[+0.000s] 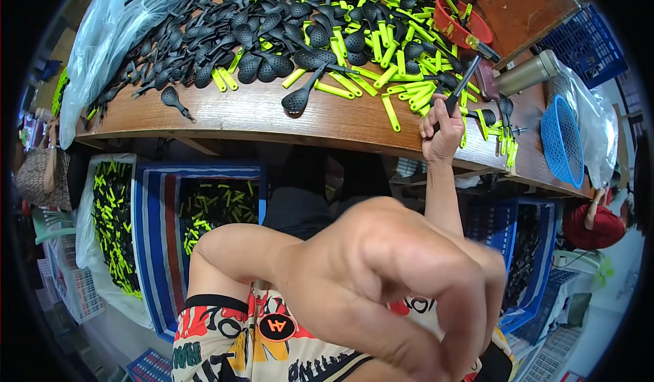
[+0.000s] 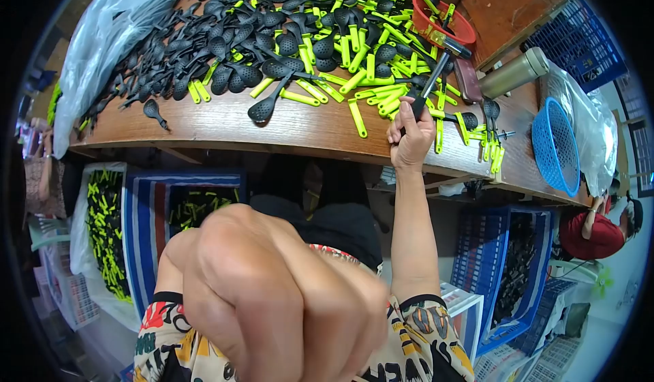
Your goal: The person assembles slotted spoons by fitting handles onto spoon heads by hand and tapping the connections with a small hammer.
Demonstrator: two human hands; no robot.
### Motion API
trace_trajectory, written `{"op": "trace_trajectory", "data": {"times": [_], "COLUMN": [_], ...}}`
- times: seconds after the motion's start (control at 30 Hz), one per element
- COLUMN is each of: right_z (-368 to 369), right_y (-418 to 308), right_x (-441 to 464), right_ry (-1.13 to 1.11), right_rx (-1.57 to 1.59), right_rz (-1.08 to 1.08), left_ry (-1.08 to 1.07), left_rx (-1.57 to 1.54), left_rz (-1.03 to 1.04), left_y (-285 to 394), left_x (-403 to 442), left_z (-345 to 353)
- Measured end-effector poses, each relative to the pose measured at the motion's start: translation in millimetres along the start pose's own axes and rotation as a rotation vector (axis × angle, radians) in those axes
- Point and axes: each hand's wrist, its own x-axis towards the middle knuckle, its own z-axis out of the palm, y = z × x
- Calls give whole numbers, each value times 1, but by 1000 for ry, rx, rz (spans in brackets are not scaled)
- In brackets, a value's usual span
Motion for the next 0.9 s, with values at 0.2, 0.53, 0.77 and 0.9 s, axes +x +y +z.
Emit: {"op": "trace_trajectory", "data": {"times": [0.2, 0.53, 0.77, 0.9], "right_z": [1, 0, -2, -6], "right_y": [0, 1, 4, 8], "right_x": [-2, 0, 2, 6], "right_ry": [12, 10, -1, -12], "right_rx": [10, 28, 22, -16], "right_rz": [4, -20, -44, -76], "left_ry": [-195, 326, 923, 968], "left_rx": [397, 920, 178, -39], "left_rz": [-106, -212, -584, -598], "left_y": [9, 11, 6, 5], "left_x": [-11, -44, -57, -47], "left_z": [-3, 7, -14, -11]}}
